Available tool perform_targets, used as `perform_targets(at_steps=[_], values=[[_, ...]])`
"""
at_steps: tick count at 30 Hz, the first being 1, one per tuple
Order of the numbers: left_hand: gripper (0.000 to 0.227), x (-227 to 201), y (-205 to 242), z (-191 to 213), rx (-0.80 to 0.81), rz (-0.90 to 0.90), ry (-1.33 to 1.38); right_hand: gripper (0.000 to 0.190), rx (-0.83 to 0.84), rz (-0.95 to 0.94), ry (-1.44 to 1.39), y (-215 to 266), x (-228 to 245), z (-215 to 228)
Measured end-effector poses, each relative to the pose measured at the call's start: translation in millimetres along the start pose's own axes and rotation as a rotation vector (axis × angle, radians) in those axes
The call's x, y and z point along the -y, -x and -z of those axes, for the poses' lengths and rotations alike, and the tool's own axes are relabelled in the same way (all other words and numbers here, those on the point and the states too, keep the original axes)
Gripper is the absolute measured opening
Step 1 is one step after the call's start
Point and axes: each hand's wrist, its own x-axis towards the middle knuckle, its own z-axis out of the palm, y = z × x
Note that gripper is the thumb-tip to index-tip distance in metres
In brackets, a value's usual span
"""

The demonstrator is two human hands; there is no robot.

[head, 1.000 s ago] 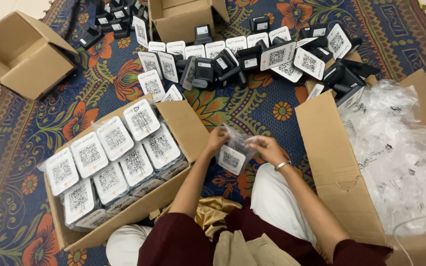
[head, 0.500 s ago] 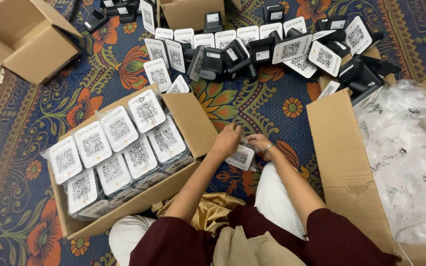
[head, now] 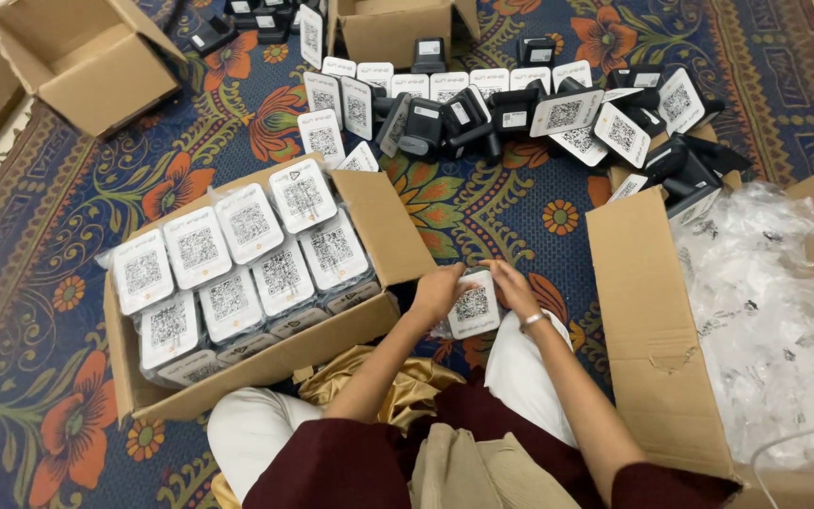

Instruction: The person bags electronic devices with QR codes and places them into cardboard boxes.

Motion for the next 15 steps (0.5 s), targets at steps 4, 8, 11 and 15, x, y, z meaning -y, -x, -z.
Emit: perform_targets(at_steps=[4,8,11,15], values=[[0.046,-28,46,54,-0.101,0.235,0.161,0.075,0.192,0.077,-0.134,78,62,-18],[0.049,6,104,69,-0.418,0.574,0.649,0.128,0.459,0.376,-0.011,128,107,-65],[0.052,27,150,101,-0.545,0.795,0.892,0.134,0.626,0.516,0.174,146,134,-112],[0.058,63,216,135,-0.641,0.960,1.059,0.107,0.732,0.578,0.378,143,141,-180]])
